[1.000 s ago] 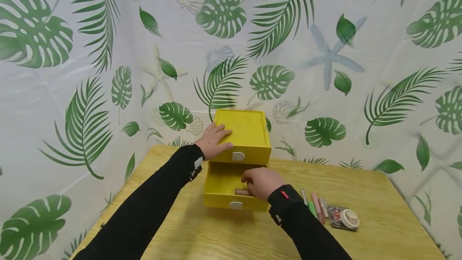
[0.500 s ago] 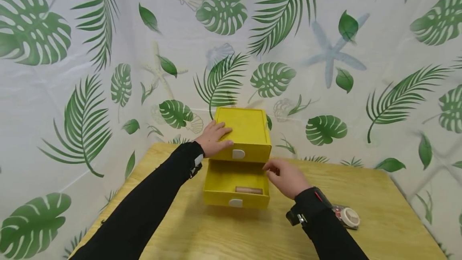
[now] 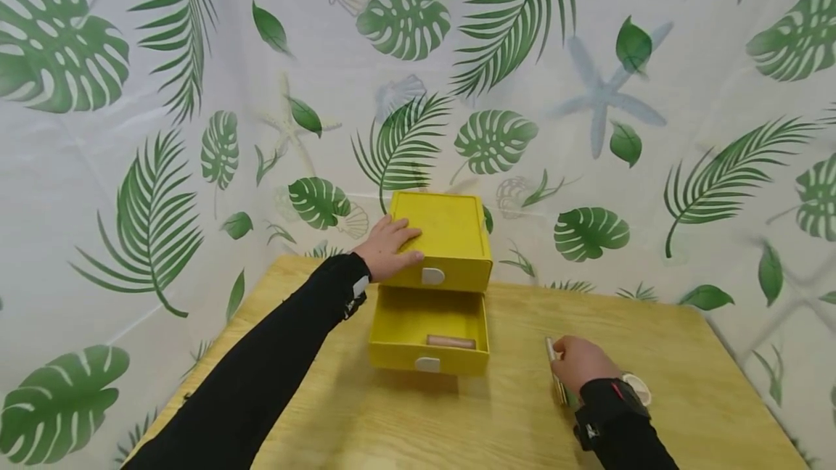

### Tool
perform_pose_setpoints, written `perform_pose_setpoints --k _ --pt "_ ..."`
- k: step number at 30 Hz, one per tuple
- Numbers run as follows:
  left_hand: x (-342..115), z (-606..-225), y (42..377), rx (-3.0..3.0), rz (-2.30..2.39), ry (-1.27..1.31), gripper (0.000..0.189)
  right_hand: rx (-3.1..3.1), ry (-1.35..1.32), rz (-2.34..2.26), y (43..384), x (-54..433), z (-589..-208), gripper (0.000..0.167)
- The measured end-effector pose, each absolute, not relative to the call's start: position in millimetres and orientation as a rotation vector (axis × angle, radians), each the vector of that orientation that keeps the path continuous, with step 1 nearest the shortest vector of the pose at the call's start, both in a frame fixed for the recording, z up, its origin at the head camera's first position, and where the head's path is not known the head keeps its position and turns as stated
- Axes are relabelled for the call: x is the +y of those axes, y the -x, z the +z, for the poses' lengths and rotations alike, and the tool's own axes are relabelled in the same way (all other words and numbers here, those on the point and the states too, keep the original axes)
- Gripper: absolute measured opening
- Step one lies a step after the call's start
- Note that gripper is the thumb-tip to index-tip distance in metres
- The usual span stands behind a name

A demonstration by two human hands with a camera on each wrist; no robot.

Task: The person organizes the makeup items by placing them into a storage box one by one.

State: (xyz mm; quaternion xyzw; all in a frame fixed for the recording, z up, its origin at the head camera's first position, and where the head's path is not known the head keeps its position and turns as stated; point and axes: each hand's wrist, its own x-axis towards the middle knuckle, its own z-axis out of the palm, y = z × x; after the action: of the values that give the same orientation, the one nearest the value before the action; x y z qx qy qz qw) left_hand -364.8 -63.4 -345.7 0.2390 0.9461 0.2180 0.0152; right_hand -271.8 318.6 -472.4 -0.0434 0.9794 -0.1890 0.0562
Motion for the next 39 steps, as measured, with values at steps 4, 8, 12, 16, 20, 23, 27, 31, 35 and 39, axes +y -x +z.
perform_pose_setpoints --k 4,8,12,16,20,23,27,31,35,39 --pt "-64.3 -343.2 366.2 2.941 0.693 -0.748 0.061 2.956 0.15 -0.517 277.1 314.3 -479.5 0.033" --pt "-65.2 -344.7 366.8 2.933 0.699 -0.758 0.061 2.954 0.158 -0.463 280.0 307.7 -487.6 0.029" --pt "-65.1 -346.7 366.5 2.938 0.7 -0.743 0.06 3.009 0.176 -0.407 281.6 300.5 -493.6 0.017" --pt "-64.8 -346.0 366.1 2.938 0.703 -0.743 0.06 3.036 0.156 -0.419 280.3 292.0 -496.8 0.01" --pt "-64.7 -344.8 365.6 2.936 0.701 -0.746 0.06 3.038 0.148 -0.454 276.9 284.1 -502.1 0.02" --pt "-64.9 -345.0 365.3 2.937 0.697 -0.743 0.06 3.03 0.156 -0.5 275.2 279.4 -504.2 0.017" --pt "-64.6 -347.0 365.4 2.942 0.693 -0.747 0.06 3.003 0.197 -0.643 275.1 280.1 -506.9 0.01" --pt "-63.9 -347.3 364.0 2.935 0.699 -0.755 0.06 2.969 0.211 -0.804 274.8 279.6 -498.9 0.014" --pt "-63.2 -346.2 363.3 2.936 0.696 -0.754 0.061 3.005 0.274 -0.892 273.3 274.8 -477.6 0.018" --pt "-63.0 -344.7 362.5 2.941 0.702 -0.745 0.06 3.053 0.338 -0.961 271.7 272.2 -462.0 0.02"
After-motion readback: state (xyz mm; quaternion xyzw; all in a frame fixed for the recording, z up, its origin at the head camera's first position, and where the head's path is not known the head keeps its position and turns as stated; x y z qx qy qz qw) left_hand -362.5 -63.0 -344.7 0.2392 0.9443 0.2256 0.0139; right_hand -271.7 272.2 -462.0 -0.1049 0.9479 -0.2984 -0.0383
